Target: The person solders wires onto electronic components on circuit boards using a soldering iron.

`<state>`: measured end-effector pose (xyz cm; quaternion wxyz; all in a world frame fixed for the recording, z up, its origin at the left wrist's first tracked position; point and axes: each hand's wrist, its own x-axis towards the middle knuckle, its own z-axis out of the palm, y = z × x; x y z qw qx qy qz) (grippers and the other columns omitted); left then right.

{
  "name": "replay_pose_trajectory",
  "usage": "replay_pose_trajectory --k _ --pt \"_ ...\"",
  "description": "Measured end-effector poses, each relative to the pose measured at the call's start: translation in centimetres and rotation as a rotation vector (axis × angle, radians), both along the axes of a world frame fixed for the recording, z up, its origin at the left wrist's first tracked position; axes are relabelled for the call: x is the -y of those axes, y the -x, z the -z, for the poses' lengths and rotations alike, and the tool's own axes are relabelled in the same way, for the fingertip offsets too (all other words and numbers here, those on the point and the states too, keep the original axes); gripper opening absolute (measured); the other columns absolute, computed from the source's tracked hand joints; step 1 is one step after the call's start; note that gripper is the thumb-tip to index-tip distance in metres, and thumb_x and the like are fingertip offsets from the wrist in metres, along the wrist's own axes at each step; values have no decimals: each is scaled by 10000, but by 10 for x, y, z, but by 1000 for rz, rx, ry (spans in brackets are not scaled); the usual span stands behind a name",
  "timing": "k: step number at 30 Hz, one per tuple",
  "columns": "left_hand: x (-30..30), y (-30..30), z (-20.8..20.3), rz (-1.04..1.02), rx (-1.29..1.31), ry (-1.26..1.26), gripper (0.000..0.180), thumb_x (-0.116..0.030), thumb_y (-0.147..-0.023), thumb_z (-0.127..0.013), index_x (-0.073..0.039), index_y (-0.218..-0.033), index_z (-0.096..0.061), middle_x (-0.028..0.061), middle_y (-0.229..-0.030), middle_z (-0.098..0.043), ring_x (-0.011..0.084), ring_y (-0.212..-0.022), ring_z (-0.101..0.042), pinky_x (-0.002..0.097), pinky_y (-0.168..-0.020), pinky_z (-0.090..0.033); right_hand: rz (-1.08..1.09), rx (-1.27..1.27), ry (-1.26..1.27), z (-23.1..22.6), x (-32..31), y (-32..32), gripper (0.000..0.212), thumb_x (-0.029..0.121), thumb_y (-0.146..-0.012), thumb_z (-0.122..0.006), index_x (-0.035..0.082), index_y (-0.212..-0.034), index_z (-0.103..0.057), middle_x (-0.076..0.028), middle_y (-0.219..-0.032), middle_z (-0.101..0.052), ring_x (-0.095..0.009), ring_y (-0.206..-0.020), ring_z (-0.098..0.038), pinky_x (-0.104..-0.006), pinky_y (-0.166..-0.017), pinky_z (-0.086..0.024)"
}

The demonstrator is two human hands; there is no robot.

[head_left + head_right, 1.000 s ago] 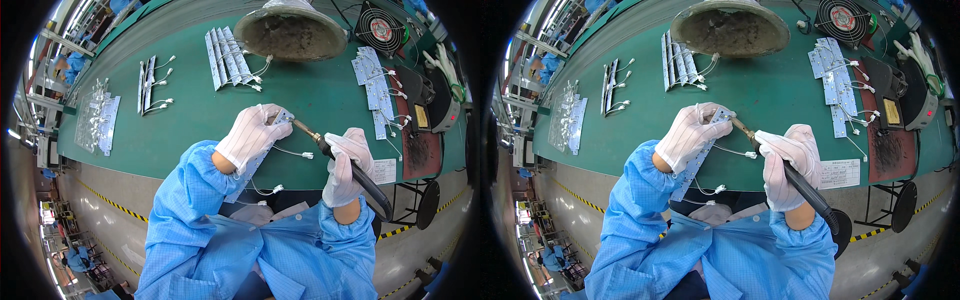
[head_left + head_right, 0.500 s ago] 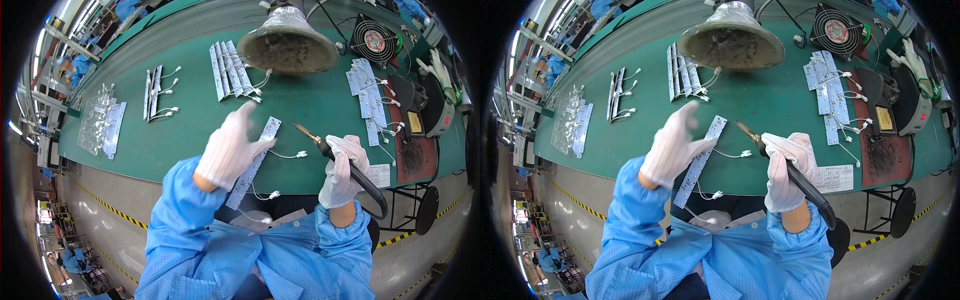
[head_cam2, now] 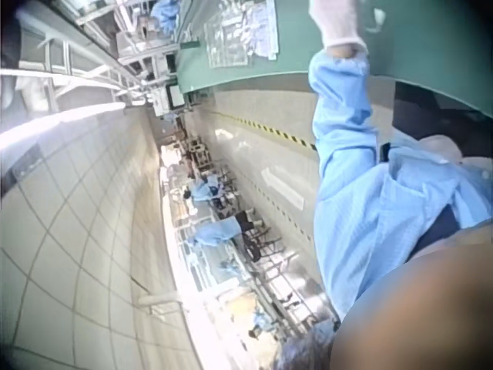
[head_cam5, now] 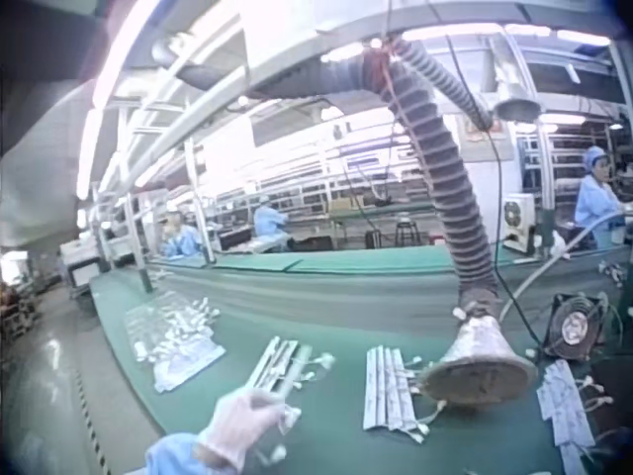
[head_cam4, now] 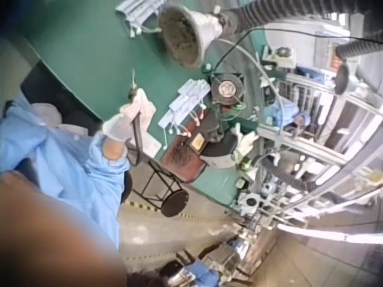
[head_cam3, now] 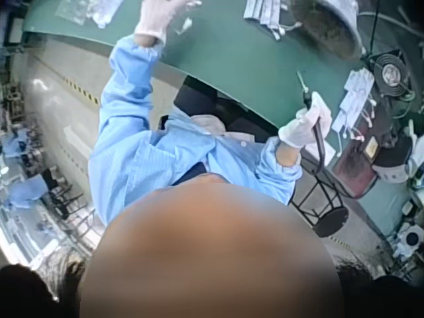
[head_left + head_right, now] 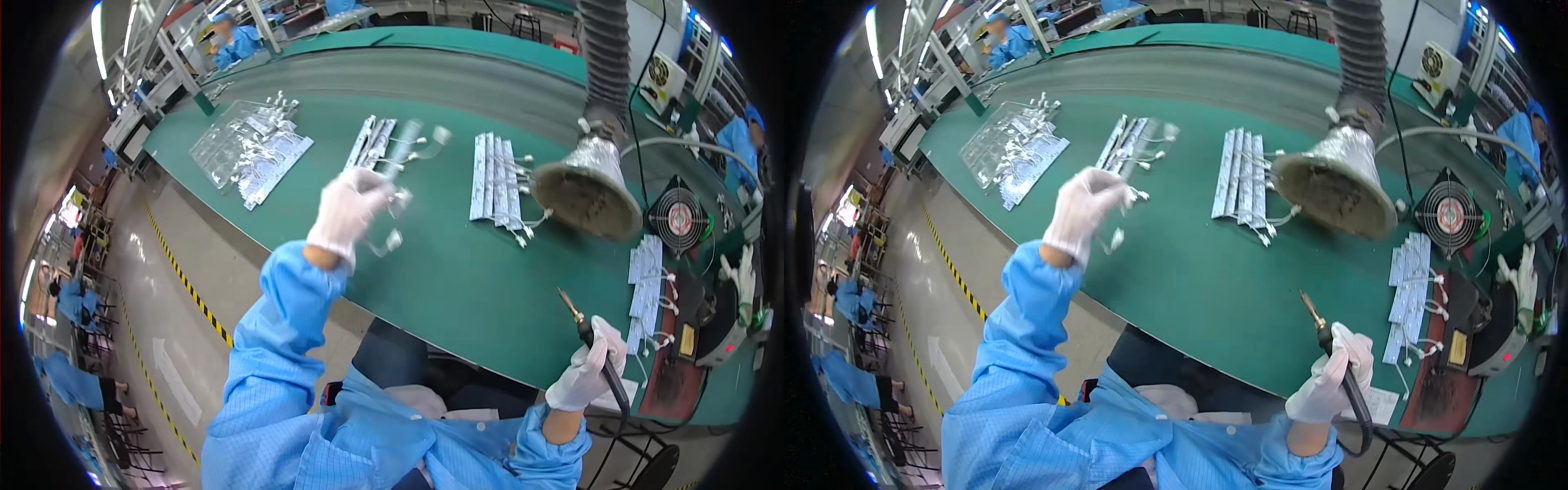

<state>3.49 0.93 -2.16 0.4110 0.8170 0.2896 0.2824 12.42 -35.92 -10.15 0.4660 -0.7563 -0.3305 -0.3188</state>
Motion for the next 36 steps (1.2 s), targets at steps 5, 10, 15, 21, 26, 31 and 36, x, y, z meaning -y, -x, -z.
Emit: replay_pose_trajectory --k 5,10,15,21,26,31,36 --pt "-169 -16 77 -365 72 -93 336 -367 -811 -677 -64 -950 -714 142 -944 -701 301 -910 -660 379 -828 -494 -89 -143 -130 10 -5 0 128 16 -933 -485 17 -1035 -562 -137 -967 -602 -235 -854 -608 -317 -778 -499" --pt "-148 -40 85 -275 -73 -325 284 -296 -883 -564 -97 -1018 -715 148 -990 -690 327 -963 -642 371 -851 -487 68 -256 -131 -1 -11 7 208 84 -939 -461 -54 -931 -617 -129 -954 -614 -209 -862 -597 -326 -768 -481" --pt "-148 -39 85 -458 195 -331 273 -239 -927 -552 -91 -1122 -674 135 -1004 -696 284 -908 -648 361 -840 -485 82 -468 -213 -16 -15 15 224 89 -940 -458 -63 -930 -622 -128 -948 -614 -195 -842 -595 -306 -711 -484" --pt "-36 -43 25 -115 234 -583 232 -270 -902 -566 -85 -944 -699 129 -906 -666 303 -907 -602 412 -858 -452 0 -386 -81 4 -7 4 272 -84 -870 -497 46 -1102 -559 -139 -995 -595 -172 -741 -565 -258 -606 -450" --pt "44 -108 33 70 -428 -550 526 -526 -839 -616 -46 -1046 -678 156 -1054 -639 334 -1039 -575 404 -898 -470 31 -330 -85 3 -5 5 226 -61 -876 -509 34 -1067 -582 -139 -1009 -596 -153 -721 -551 -249 -596 -436" --pt "42 -142 32 89 -688 -276 587 -477 -738 -718 -6 -1085 -676 211 -1145 -625 335 -1095 -593 355 -926 -490 12 -402 -332 -15 -21 8 205 144 -890 -529 -28 -926 -636 -34 -685 -539 -59 -488 -377 -226 -482 -311" --pt "21 -139 33 217 -249 111 288 -221 -729 -693 51 -827 -704 146 -684 -676 227 -660 -669 314 -587 -519 38 -278 -233 -6 -14 2 219 147 -887 -531 -35 -927 -647 -62 -784 -613 -69 -482 -398 -228 -495 -348"
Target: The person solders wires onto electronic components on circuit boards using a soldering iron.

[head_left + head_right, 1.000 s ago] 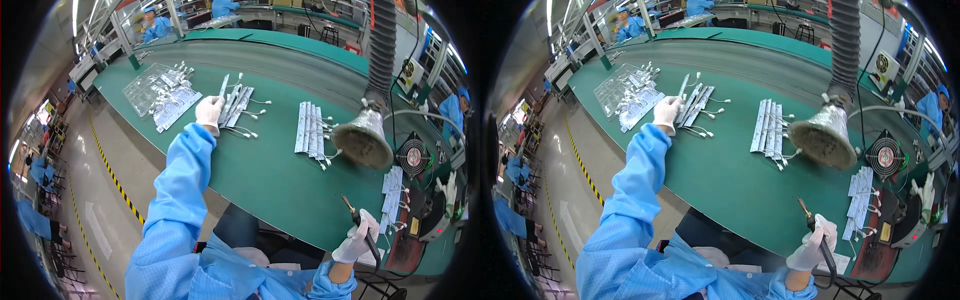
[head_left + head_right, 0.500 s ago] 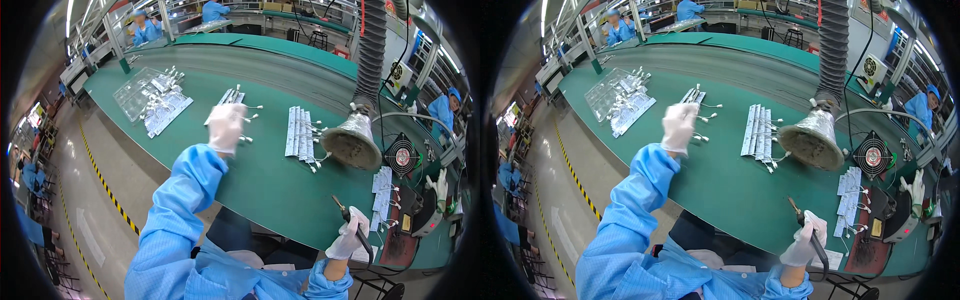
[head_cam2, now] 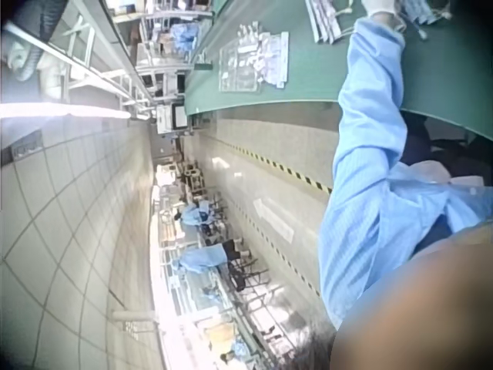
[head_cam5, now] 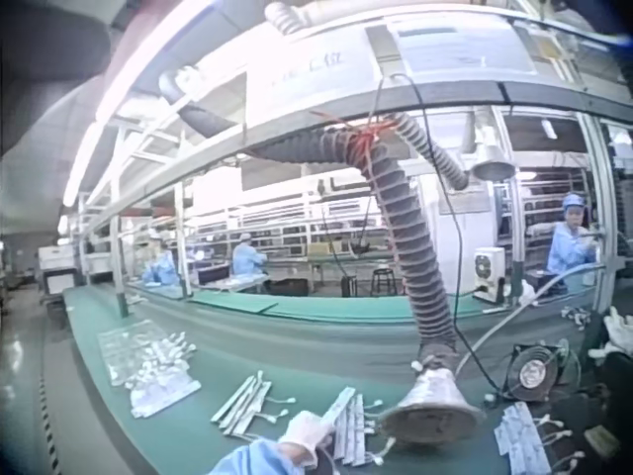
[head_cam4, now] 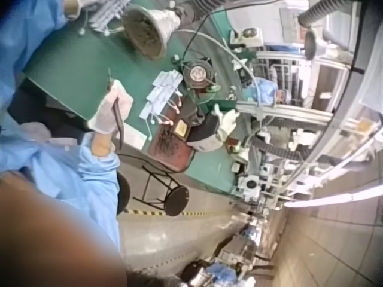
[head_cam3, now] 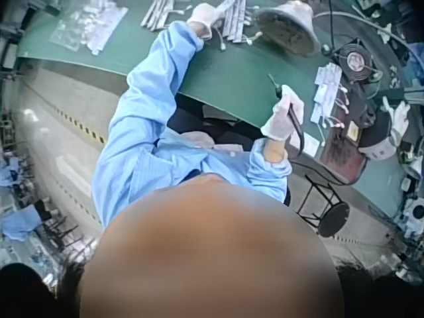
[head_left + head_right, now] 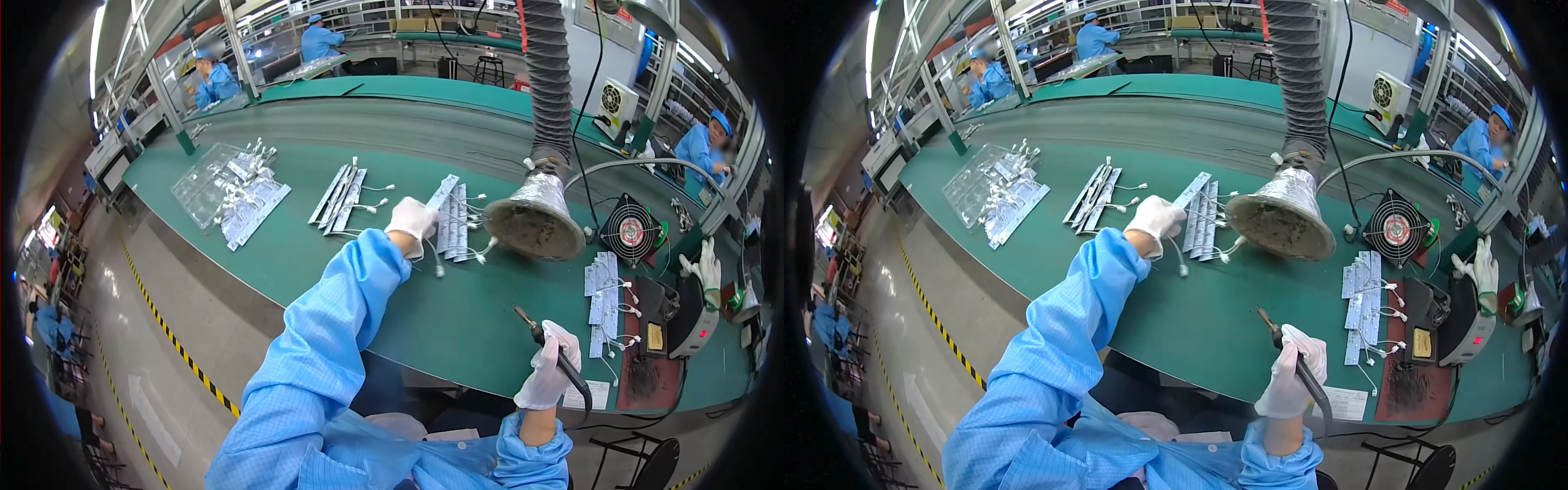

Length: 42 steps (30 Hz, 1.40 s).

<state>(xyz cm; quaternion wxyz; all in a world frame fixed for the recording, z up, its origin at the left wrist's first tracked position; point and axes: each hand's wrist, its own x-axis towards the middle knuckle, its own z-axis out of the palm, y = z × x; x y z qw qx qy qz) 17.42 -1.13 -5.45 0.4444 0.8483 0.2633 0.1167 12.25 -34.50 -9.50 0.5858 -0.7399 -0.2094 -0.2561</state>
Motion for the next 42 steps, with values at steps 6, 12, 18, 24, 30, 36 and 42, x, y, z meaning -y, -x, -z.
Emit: replay_pose_trajectory --k 6,12,18,24,30,36,42 --pt "6 23 4 -38 744 844 312 -17 -852 -635 17 -1132 -502 41 -853 -565 101 -628 -538 216 -520 -432 -34 16 56 -5 2 5 102 4 -865 -513 -17 -913 -601 -130 -924 -660 -268 -753 -586 -358 -692 -486" --pt "6 90 -14 296 615 1198 271 -101 -925 -586 -26 -1173 -506 0 -858 -569 43 -542 -419 186 -488 -343 124 430 203 2 6 -10 213 105 -900 -497 -51 -953 -632 -114 -889 -645 -93 -551 -469 -243 -536 -396" --pt "34 143 -28 397 -97 1044 411 -95 -836 -680 18 -1202 -530 37 -896 -602 28 -625 -470 167 -536 -371 116 224 -71 -2 -1 -1 171 55 -880 -499 -43 -956 -617 -127 -921 -636 -94 -516 -437 -245 -506 -384" --pt "103 107 16 587 39 -64 429 -153 -793 -673 6 -1180 -582 176 -1000 -667 301 -860 -663 347 -779 -526 -66 11 -59 -10 3 9 165 53 -862 -485 -38 -923 -609 -137 -865 -633 -168 -648 -517 -287 -605 -433" --pt "131 97 33 502 128 -251 370 -98 -774 -611 -13 -1133 -587 206 -920 -659 389 -820 -633 437 -723 -512 -280 138 75 -17 -4 4 168 45 -774 -488 -1 -865 -621 -117 -753 -607 -214 -645 -482 -325 -649 -420" --pt "136 98 39 504 222 -284 331 -100 -824 -567 -11 -1141 -545 207 -946 -630 388 -823 -615 451 -733 -498 -341 242 166 -13 -1 0 155 59 -773 -510 19 -881 -613 -103 -770 -622 -230 -633 -480 -359 -657 -421" --pt "137 101 35 504 183 -246 340 -74 -810 -554 -11 -1144 -542 208 -969 -626 388 -839 -616 448 -744 -503 -386 255 149 -12 -1 0 162 64 -776 -519 13 -900 -611 -113 -766 -613 -231 -625 -474 -362 -632 -413"
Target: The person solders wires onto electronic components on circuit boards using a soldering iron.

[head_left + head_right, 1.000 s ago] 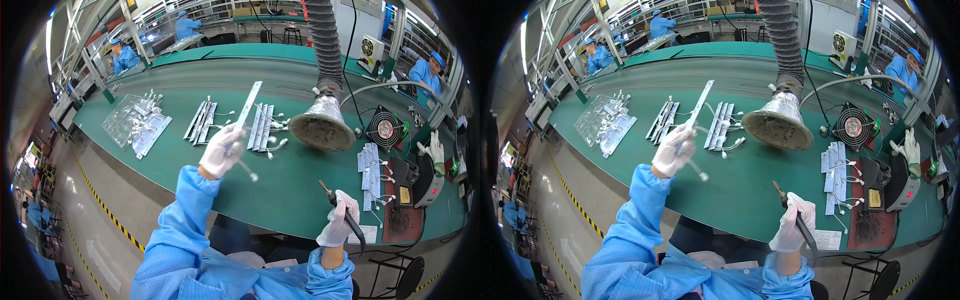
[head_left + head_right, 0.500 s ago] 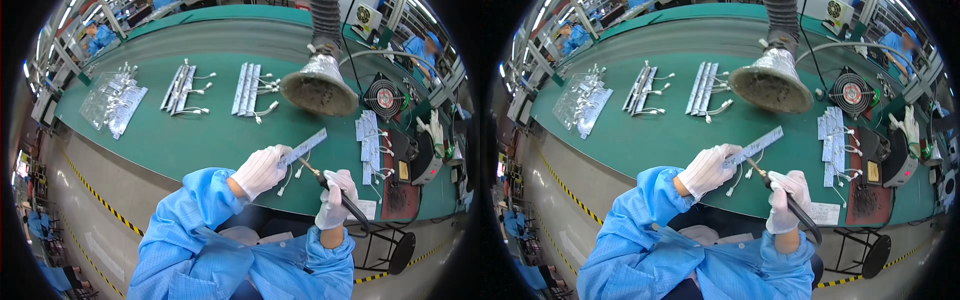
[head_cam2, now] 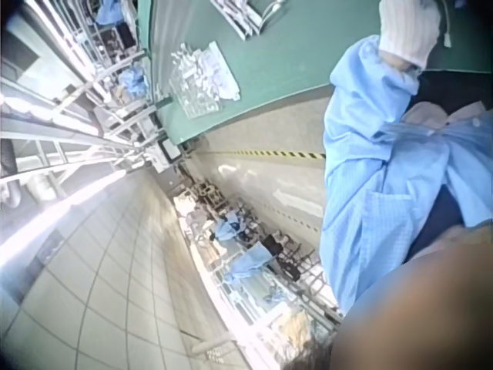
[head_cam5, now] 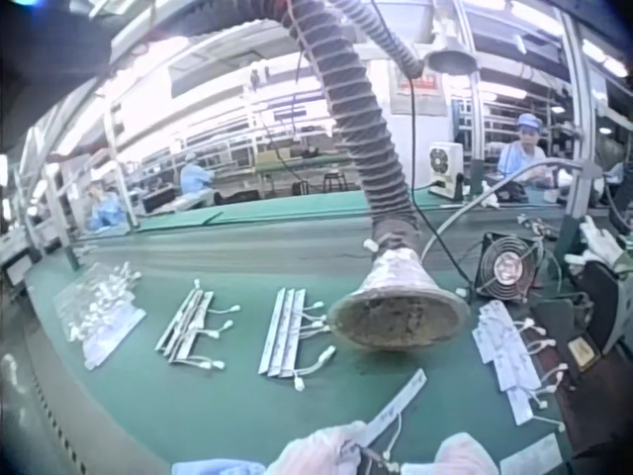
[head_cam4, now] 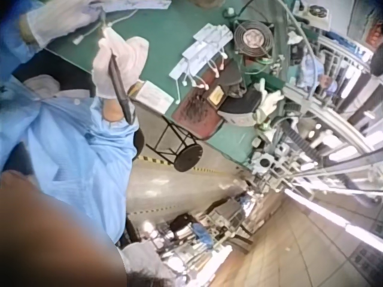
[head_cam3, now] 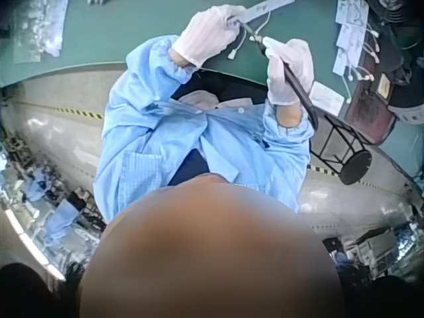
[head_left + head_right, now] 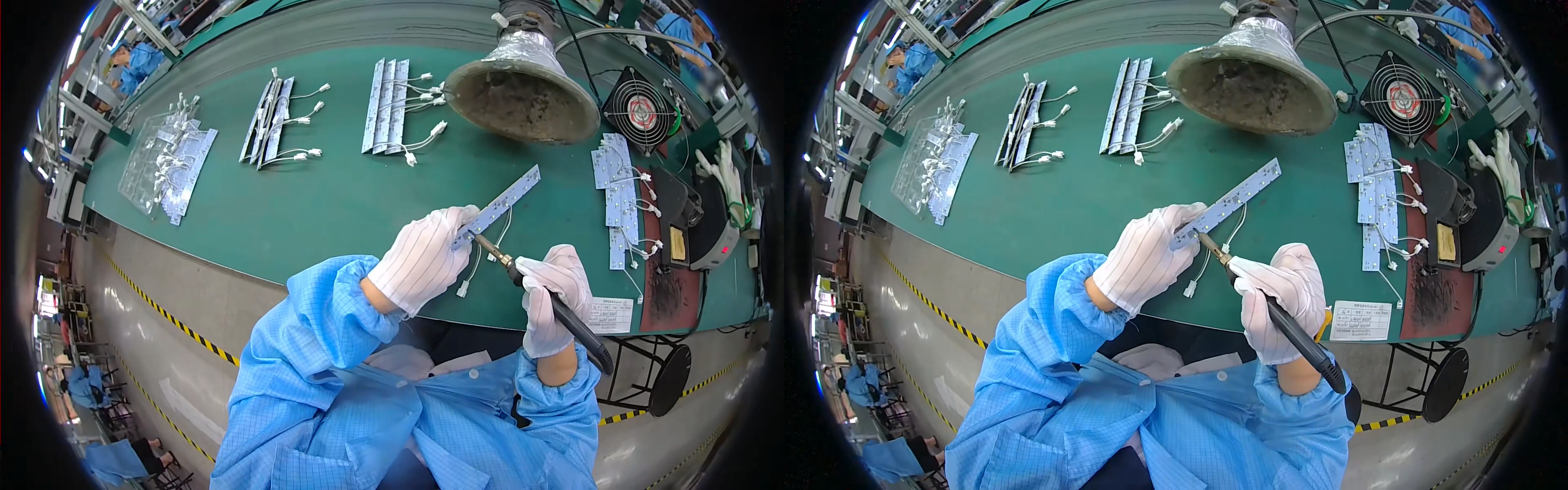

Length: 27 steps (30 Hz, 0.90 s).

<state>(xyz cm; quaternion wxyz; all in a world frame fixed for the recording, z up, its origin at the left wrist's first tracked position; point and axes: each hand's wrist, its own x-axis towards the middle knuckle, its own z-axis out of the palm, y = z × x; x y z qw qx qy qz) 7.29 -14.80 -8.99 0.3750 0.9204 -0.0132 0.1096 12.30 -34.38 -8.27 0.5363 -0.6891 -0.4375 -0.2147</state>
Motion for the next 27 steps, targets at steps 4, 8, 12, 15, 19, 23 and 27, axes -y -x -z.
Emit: replay_pose_trajectory --k 4,8,12,15,19,23,27 --pt "-1 1 2 3 44 -31 335 -74 -811 -553 -14 -1140 -542 207 -975 -626 385 -837 -617 447 -742 -505 -13 -17 8 0 1 0 166 56 -780 -512 9 -906 -609 -114 -768 -610 -227 -629 -475 -357 -632 -408" --pt "-1 -1 3 -3 51 -33 350 -78 -796 -597 -18 -1138 -551 194 -973 -644 372 -837 -627 431 -736 -511 -17 -14 -11 1 0 -1 168 55 -784 -511 9 -914 -606 -113 -766 -608 -224 -633 -477 -360 -635 -407" --pt "-2 -2 7 -14 50 -63 377 -80 -775 -646 -16 -1137 -563 177 -989 -667 358 -843 -638 417 -734 -517 -16 14 -13 3 0 -3 170 55 -786 -509 9 -919 -604 -116 -765 -607 -226 -634 -478 -360 -629 -408" --pt "-1 -2 5 -22 27 -78 380 -75 -771 -644 -10 -1137 -564 171 -986 -671 354 -840 -638 416 -732 -517 -13 13 -10 5 0 -2 172 52 -783 -508 8 -919 -603 -117 -766 -607 -229 -633 -481 -357 -622 -410" --pt "-1 -2 3 -21 18 -97 380 -77 -767 -649 -11 -1133 -571 172 -974 -675 350 -839 -638 414 -731 -517 -14 -11 5 1 -1 0 175 46 -777 -507 9 -919 -602 -118 -755 -605 -233 -626 -480 -354 -615 -409" --pt "-3 -3 2 -8 14 -50 348 -94 -792 -612 -11 -1127 -565 181 -912 -655 350 -793 -627 409 -715 -507 -15 16 -36 2 2 -4 167 50 -774 -509 11 -910 -598 -120 -752 -607 -229 -617 -472 -356 -603 -404" --pt "-4 -4 1 4 49 -11 323 -99 -810 -577 -20 -1123 -560 179 -838 -638 346 -744 -612 405 -685 -492 19 3 -13 5 7 -3 162 27 -716 -556 19 -873 -596 -103 -800 -677 -239 -563 -527 -385 -606 -448"
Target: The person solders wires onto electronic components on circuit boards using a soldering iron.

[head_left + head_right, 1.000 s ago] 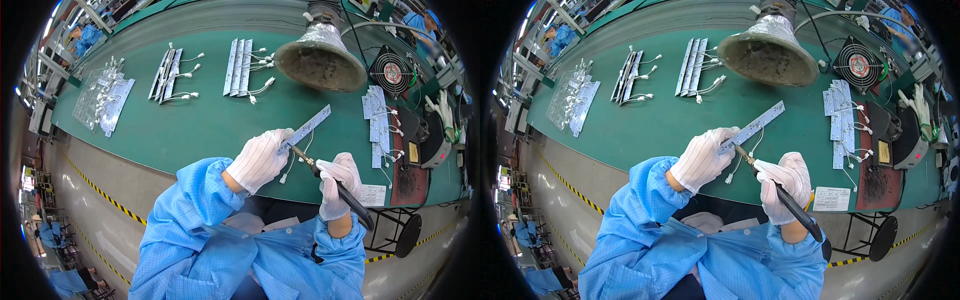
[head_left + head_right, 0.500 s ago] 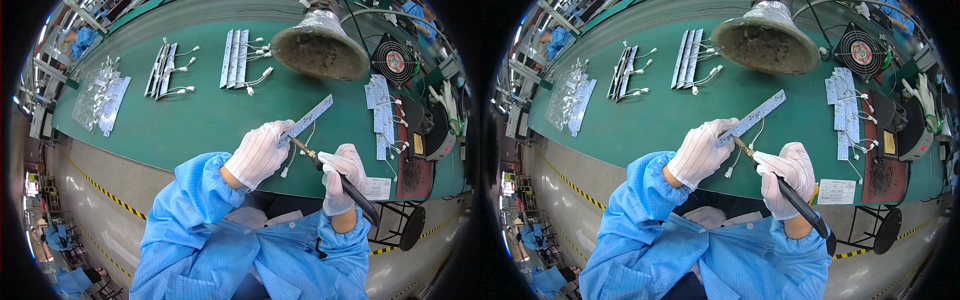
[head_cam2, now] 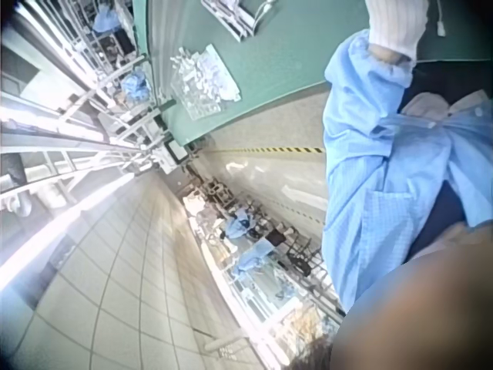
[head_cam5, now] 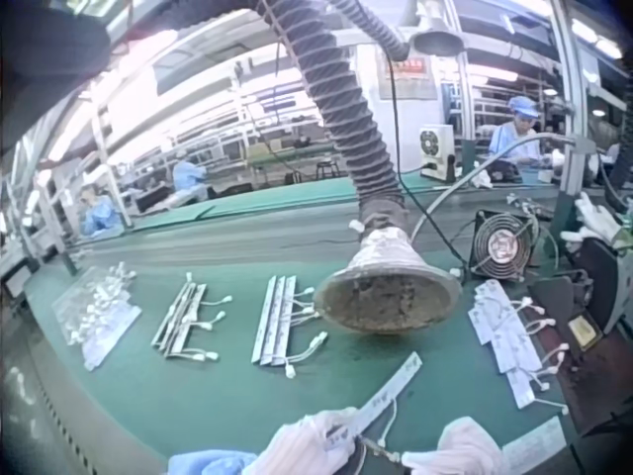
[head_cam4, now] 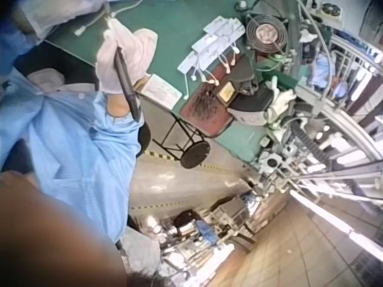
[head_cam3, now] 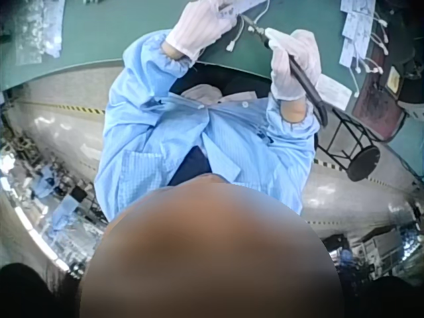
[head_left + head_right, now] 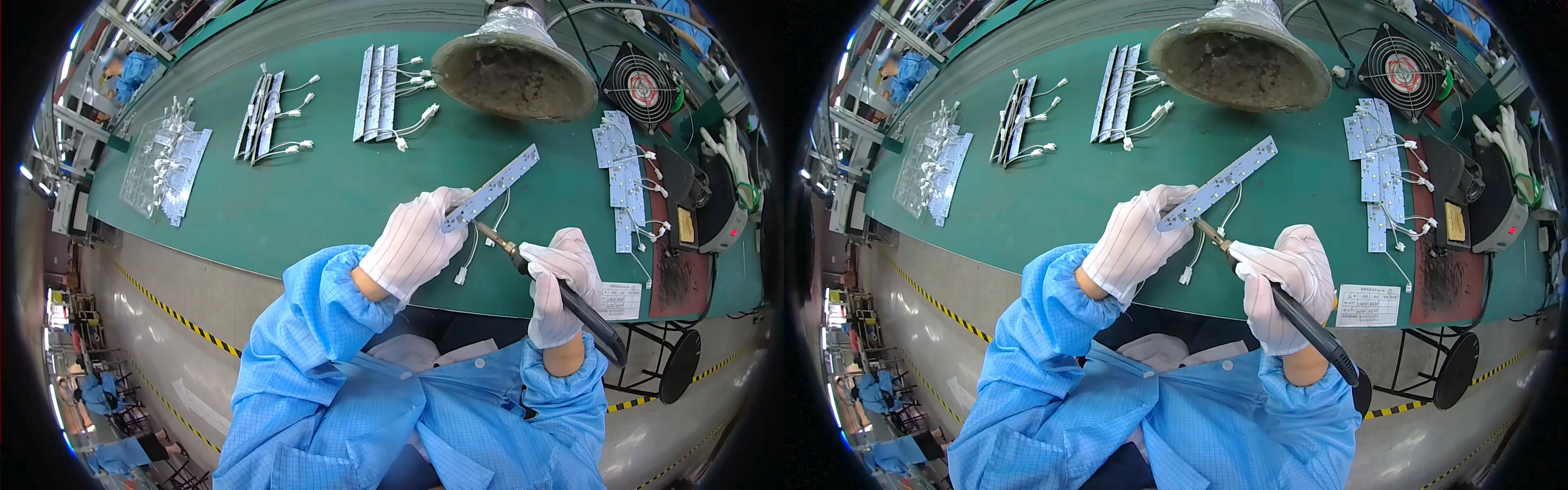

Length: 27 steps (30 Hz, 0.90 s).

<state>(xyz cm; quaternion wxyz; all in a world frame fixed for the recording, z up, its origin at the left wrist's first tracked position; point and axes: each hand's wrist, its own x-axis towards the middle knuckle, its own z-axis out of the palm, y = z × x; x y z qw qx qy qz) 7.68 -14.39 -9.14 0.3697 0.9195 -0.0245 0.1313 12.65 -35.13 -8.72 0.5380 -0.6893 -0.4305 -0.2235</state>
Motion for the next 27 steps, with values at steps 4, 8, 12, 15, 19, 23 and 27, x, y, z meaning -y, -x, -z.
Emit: replay_pose_trajectory --k 4,8,12,15,19,23,27 --pt "0 -1 -3 -10 -30 2 322 -95 -810 -579 -15 -1121 -562 183 -836 -642 345 -726 -615 408 -669 -496 -43 -19 1 -4 -3 1 129 59 -778 -519 21 -874 -596 -119 -761 -616 -231 -617 -470 -356 -597 -403" --pt "1 -2 -3 -23 -62 22 311 -99 -815 -579 -6 -1111 -573 192 -832 -648 353 -699 -619 418 -657 -502 -37 -17 21 -4 -4 1 124 61 -777 -526 29 -872 -598 -120 -753 -609 -237 -617 -469 -358 -598 -407" --pt "1 -2 -3 -18 -40 33 309 -99 -814 -579 -4 -1108 -577 198 -838 -651 364 -699 -619 425 -661 -503 -36 -12 23 -3 -3 1 119 65 -777 -526 33 -869 -596 -122 -752 -608 -241 -618 -471 -360 -603 -412" --pt "1 -1 -6 -29 -127 41 316 -99 -812 -577 -4 -1113 -574 199 -839 -650 366 -714 -618 425 -671 -503 -22 10 24 -2 -2 0 170 21 -701 -562 36 -863 -614 -100 -801 -673 -239 -567 -519 -388 -616 -444" --pt "0 -1 -3 -5 -61 41 316 -102 -813 -569 -2 -1112 -574 204 -837 -648 367 -725 -617 421 -679 -502 -16 -9 25 -2 -4 1 121 64 -778 -521 32 -869 -593 -125 -759 -613 -239 -623 -478 -361 -600 -419" --pt "0 -1 -3 -7 -51 32 307 -95 -812 -565 -1 -1103 -573 207 -843 -645 362 -728 -615 414 -680 -501 2 12 40 -2 -3 2 125 58 -776 -516 25 -870 -591 -131 -764 -618 -240 -623 -478 -364 -597 -422" --pt "0 -1 -5 -20 -91 62 300 -108 -812 -577 3 -1091 -574 206 -847 -644 362 -719 -614 414 -672 -502 -3 2 40 -7 -5 4 126 62 -780 -513 24 -871 -591 -131 -769 -622 -239 -621 -475 -362 -596 -421"
